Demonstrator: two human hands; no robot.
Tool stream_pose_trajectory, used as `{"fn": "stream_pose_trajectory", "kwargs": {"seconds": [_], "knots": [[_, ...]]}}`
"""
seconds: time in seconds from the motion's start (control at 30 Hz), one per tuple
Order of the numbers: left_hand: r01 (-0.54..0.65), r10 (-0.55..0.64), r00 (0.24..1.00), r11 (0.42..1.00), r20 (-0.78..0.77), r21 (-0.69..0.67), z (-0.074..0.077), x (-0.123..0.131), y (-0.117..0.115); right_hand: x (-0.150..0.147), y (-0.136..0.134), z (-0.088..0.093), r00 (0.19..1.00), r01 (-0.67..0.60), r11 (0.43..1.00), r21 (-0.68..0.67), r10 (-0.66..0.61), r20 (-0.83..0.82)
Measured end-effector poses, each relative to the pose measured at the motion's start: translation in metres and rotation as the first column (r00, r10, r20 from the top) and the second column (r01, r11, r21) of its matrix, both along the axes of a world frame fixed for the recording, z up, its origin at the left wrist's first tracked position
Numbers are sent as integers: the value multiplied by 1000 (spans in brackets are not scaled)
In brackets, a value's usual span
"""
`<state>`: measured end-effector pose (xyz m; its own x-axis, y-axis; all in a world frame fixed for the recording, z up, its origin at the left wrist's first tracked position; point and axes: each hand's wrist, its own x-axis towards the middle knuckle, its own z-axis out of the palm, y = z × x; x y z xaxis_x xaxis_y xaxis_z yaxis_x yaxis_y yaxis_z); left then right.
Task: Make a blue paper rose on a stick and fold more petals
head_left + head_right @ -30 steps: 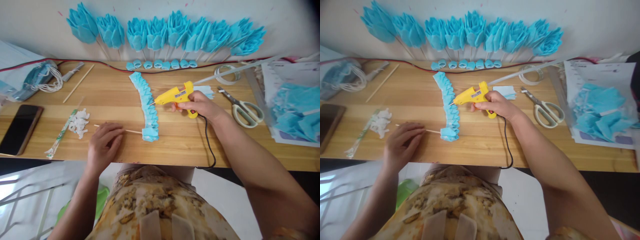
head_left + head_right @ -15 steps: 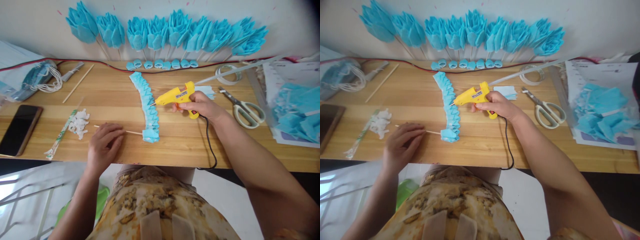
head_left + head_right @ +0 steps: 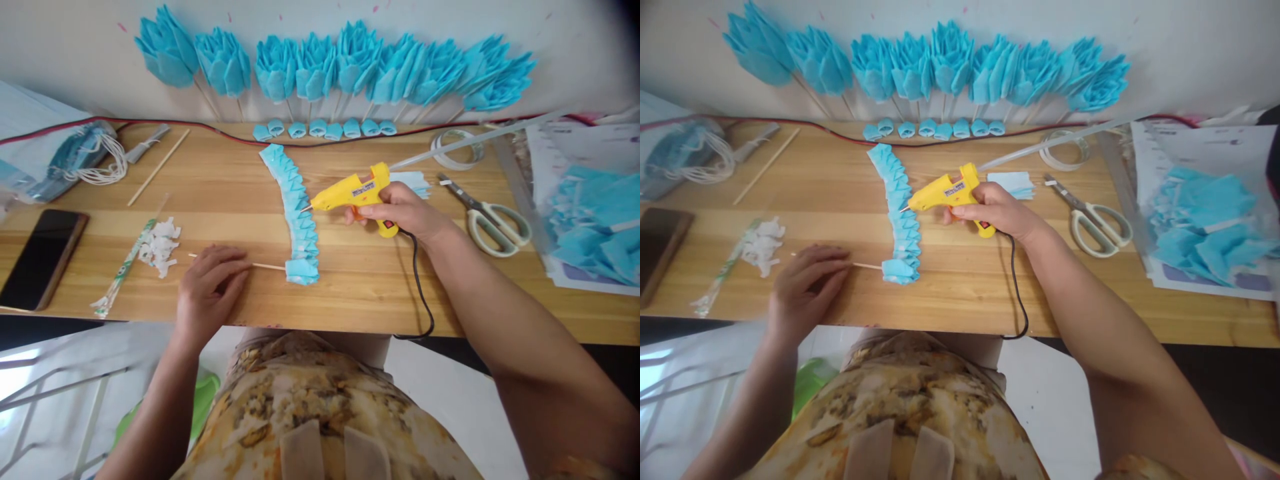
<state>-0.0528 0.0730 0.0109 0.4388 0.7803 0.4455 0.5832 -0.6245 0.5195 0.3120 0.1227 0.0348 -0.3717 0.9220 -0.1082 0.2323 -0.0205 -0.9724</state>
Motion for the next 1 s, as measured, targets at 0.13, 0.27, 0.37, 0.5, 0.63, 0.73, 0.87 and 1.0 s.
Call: {"fn": "stream_pose_trajectory", "kwargs": {"seconds": [0.13, 0.27, 0.37, 0.5, 0.63, 0.73, 0.87, 1.0], "knots": [[-39, 39, 999, 999, -25, -5, -1, -1, 0, 0, 0, 0, 1000, -25, 1000, 13, 25, -6], [-36, 36, 998, 999, -42, -4, -2, -1, -1, 1, 1, -1, 999, -34, 999, 11, 34, 6], [-34, 34, 999, 999, -39, -1, -1, 0, 0, 1, 1, -2, 999, -39, 999, 22, 39, 6], [-37, 37, 997, 999, -69, 7, 1, 1, 1, 3, 2, -3, 999, -42, 999, 19, 42, 24], [-11, 11, 991, 1000, -130, 6, 4, 1, 5, 3, 1, -3, 999, -43, 999, 17, 43, 32], [4, -2, 987, 1000, -158, 10, 7, 0, 10, 3, 1, -3, 999, -25, 1000, 12, 24, 41], [0, 4, 987, 1000, -162, 26, 7, -1, 16, 2, 1, -3, 998, -39, 999, 12, 38, 43], [9, -5, 989, 1000, -151, 26, 4, -2, 19, 2, 2, -1, 998, -57, 998, 14, 57, 40]]}}
